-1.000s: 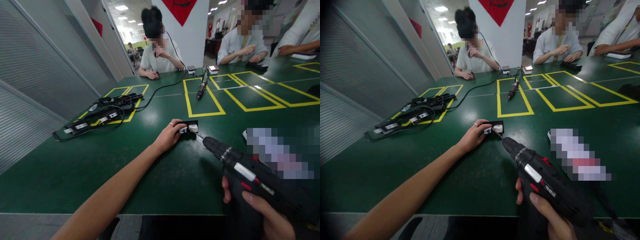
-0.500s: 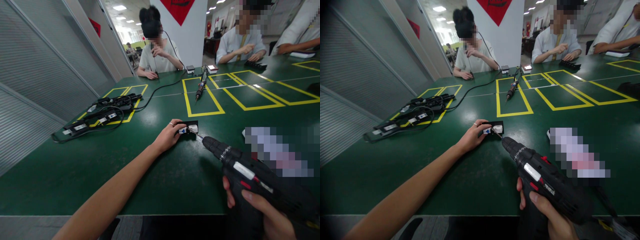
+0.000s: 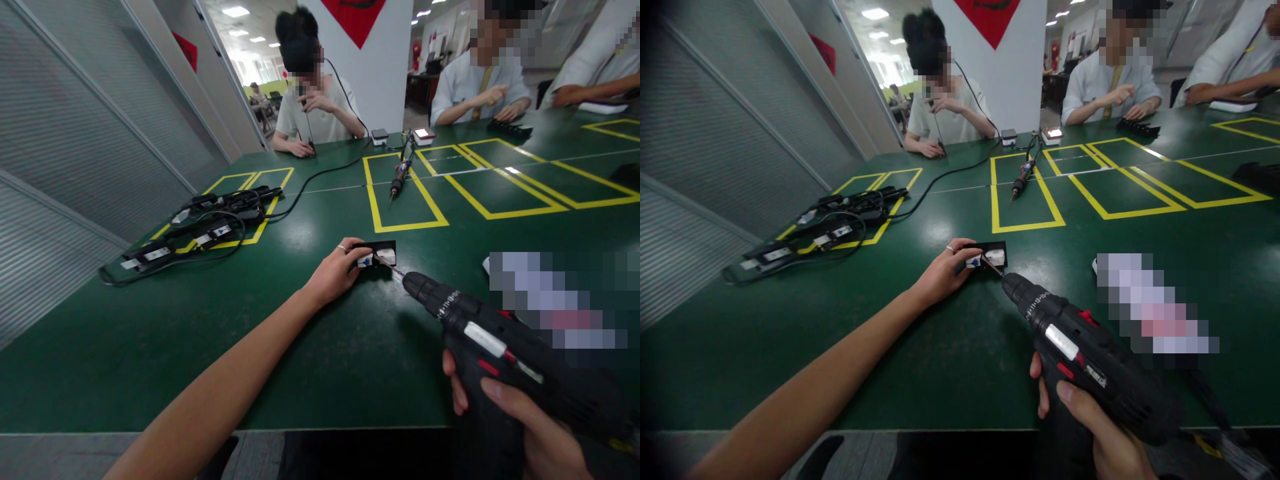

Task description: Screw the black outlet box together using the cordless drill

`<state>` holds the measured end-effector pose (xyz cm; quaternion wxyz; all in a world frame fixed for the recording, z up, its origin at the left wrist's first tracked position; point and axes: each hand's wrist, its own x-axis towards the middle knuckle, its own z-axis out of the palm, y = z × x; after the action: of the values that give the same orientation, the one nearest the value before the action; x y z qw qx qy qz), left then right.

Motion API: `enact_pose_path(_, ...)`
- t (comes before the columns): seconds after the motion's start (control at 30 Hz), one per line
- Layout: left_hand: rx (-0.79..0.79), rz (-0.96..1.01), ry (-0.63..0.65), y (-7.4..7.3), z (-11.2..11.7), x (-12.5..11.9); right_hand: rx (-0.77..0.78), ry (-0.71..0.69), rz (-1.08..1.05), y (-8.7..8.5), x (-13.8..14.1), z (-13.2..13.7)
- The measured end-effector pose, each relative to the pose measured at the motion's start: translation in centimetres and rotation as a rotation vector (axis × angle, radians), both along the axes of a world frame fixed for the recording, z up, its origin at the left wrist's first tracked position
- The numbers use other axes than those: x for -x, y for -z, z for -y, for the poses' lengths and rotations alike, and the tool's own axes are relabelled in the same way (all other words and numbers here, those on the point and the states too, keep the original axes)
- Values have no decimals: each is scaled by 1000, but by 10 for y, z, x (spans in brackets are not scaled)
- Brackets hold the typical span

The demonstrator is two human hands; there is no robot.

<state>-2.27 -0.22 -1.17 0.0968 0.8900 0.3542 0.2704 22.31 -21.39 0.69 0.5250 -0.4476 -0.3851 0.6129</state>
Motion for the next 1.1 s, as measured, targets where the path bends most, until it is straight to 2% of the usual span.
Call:
enact_pose_path(0.3, -17, -3, -1, 1, 0, 0, -4, 0, 15, -1, 0, 1)
enact_pose_path(0.6, -9, -8, 5, -1, 1, 0, -25, -1, 64, 10, -5, 3)
enact_pose_path(0.83, -5, -5, 3, 0, 0, 0, -25, -8, 10, 6, -2, 2)
enact_pose_path(1.1, -9, -5, 7, 1, -1, 1, -35, -15, 80, 6, -4, 2)
